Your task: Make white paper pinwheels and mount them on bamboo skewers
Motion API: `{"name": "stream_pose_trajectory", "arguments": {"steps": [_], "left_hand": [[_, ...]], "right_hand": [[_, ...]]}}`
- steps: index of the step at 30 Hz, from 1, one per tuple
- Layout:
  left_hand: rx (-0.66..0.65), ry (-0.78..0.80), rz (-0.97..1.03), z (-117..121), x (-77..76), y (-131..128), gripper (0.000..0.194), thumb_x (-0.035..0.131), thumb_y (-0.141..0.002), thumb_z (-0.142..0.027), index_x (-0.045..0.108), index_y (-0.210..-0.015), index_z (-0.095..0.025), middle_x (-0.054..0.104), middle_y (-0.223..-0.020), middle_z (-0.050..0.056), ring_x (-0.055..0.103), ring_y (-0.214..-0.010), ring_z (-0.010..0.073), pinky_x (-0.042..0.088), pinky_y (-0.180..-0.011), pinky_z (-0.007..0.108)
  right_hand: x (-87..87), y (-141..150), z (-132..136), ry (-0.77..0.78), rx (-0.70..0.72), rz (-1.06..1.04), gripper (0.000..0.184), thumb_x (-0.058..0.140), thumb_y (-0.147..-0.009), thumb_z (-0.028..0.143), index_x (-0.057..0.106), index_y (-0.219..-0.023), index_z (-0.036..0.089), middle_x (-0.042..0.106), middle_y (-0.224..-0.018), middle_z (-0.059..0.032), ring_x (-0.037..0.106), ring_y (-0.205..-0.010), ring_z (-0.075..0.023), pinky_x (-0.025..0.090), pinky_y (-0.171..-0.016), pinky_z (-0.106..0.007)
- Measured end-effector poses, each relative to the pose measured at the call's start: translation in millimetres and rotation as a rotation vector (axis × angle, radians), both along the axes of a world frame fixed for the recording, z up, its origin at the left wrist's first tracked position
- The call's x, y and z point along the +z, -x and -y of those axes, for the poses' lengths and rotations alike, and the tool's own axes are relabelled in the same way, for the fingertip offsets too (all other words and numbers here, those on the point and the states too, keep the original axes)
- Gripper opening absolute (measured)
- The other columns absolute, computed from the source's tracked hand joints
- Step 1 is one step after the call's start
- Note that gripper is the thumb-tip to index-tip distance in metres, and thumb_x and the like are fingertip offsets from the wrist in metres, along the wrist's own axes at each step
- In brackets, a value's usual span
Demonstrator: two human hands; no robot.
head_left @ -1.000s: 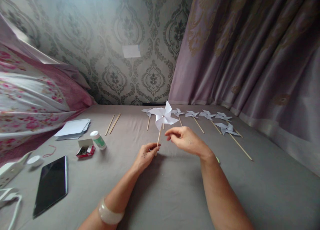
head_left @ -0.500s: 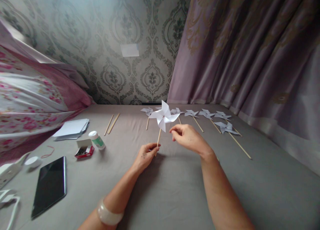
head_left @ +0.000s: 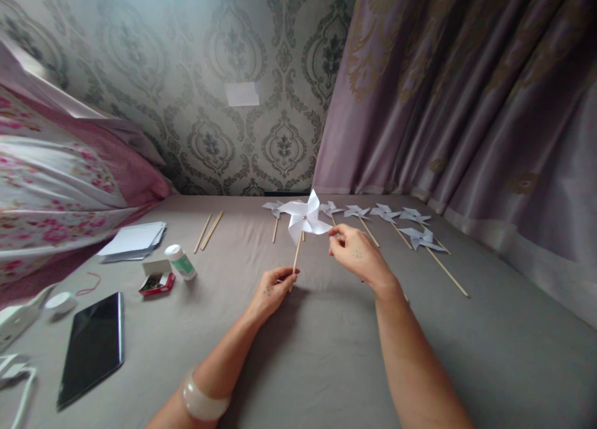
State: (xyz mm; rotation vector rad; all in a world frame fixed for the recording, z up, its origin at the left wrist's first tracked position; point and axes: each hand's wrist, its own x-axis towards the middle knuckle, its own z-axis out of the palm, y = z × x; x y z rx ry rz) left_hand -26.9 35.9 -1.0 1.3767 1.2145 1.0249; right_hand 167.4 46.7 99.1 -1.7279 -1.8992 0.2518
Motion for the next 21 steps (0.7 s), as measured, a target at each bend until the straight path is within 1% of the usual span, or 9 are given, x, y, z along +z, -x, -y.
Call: {"name": "stream_pose_trajectory", "arguments": {"steps": [2, 4, 6, 9, 12, 15, 17, 19, 21], "left_hand": [[-0.005, -0.005, -0.006, 0.0, -0.5, -0.2, 0.045, 0.064, -0.070, -0.046, 0.072, -0.095, -0.010, 0.052, -0.056, -0.002, 0.043, -0.056, 0.0110, 0.032, -0.055, 0.023], [-0.010, -0.001, -0.007, -0.2, -0.7, -0.4, 0.046, 0.064, -0.070, -0.046, 0.072, -0.095, -0.009, 0.051, -0.056, -0.002, 0.043, -0.056, 0.0110, 0.032, -0.055, 0.023], [-0.008, 0.005, 0.002, -0.3, -0.4, -0.5, 0.047, 0.064, -0.069, -0.046, 0.072, -0.096, -0.007, 0.051, -0.056, -0.002, 0.043, -0.056, 0.0110, 0.032, -0.056, 0.023], [0.005, 0.008, 0.017, -0.4, 0.4, -0.7, 0.047, 0.065, -0.068, -0.046, 0.072, -0.094, -0.008, 0.051, -0.056, -0.002, 0.043, -0.056, 0.0111, 0.032, -0.056, 0.024], [0.006, 0.006, 0.011, -0.3, 0.7, -0.9, 0.046, 0.065, -0.068, -0.046, 0.072, -0.094, -0.009, 0.051, -0.056, -0.002, 0.043, -0.056, 0.0110, 0.032, -0.056, 0.024], [-0.003, 0.007, -0.006, -0.5, 0.3, -0.6, 0.048, 0.064, -0.068, -0.047, 0.072, -0.095, -0.008, 0.051, -0.055, -0.002, 0.043, -0.056, 0.0112, 0.032, -0.056, 0.024], [-0.005, 0.007, -0.018, -0.7, 0.1, -0.2, 0.049, 0.063, -0.068, -0.048, 0.072, -0.095, -0.008, 0.051, -0.056, -0.002, 0.043, -0.056, 0.0113, 0.033, -0.056, 0.024], [-0.004, 0.003, -0.026, -0.6, 0.1, 0.4, 0.049, 0.063, -0.068, -0.048, 0.072, -0.096, -0.008, 0.052, -0.056, -0.002, 0.043, -0.056, 0.0112, 0.033, -0.056, 0.024], [-0.007, -0.001, -0.031, -0.4, 0.6, 0.7, 0.049, 0.062, -0.069, -0.048, 0.072, -0.097, -0.008, 0.052, -0.057, -0.002, 0.042, -0.056, 0.0111, 0.033, -0.056, 0.024]], "right_hand": [[1.1, 2.3, -1.7, -0.055, -0.085, -0.005, 0.045, 0.046, -0.082, 0.021, 0.054, -0.126, 0.018, 0.074, -0.080, -0.0052, 0.066, -0.078, -0.0212, 0.041, -0.065, -0.027], [0.5, 4.5, -1.2, -0.030, -0.074, 0.037, 0.055, 0.046, -0.081, 0.020, 0.045, -0.136, 0.018, 0.074, -0.082, -0.0062, 0.066, -0.082, -0.0225, 0.042, -0.067, -0.028], [-1.1, 6.0, 1.2, 0.058, 0.013, 0.091, 0.050, 0.046, -0.080, 0.020, 0.054, -0.129, 0.022, 0.074, -0.084, -0.0061, 0.066, -0.086, -0.0230, 0.042, -0.068, -0.029], [-2.2, 6.4, 4.6, 0.147, 0.102, 0.099, 0.033, 0.047, -0.080, 0.021, 0.069, -0.103, 0.025, 0.074, -0.083, -0.0040, 0.067, -0.085, -0.0218, 0.043, -0.069, -0.028], [-0.1, 6.1, 3.9, 0.089, -0.005, 0.046, 0.030, 0.046, -0.081, 0.022, 0.069, -0.101, 0.022, 0.073, -0.082, -0.0055, 0.066, -0.077, -0.0204, 0.043, -0.066, -0.028], [2.8, 7.5, 0.7, -0.010, -0.159, 0.022, 0.036, 0.046, -0.082, 0.023, 0.062, -0.115, 0.018, 0.073, -0.081, -0.0084, 0.066, -0.081, -0.0219, 0.043, -0.067, -0.028], [3.2, 9.0, 0.1, -0.014, -0.198, 0.024, 0.045, 0.046, -0.083, 0.022, 0.052, -0.127, 0.014, 0.073, -0.083, -0.0090, 0.066, -0.085, -0.0225, 0.043, -0.068, -0.028], [2.1, 9.7, 1.6, 0.107, -0.087, 0.037, 0.046, 0.046, -0.081, 0.019, 0.053, -0.126, 0.014, 0.073, -0.082, -0.0079, 0.066, -0.083, -0.0210, 0.043, -0.068, -0.026], [0.1, 9.0, 4.6, 0.323, 0.170, 0.041, 0.038, 0.047, -0.078, 0.017, 0.064, -0.112, 0.016, 0.073, -0.076, -0.0048, 0.066, -0.075, -0.0177, 0.042, -0.064, -0.024]]}}
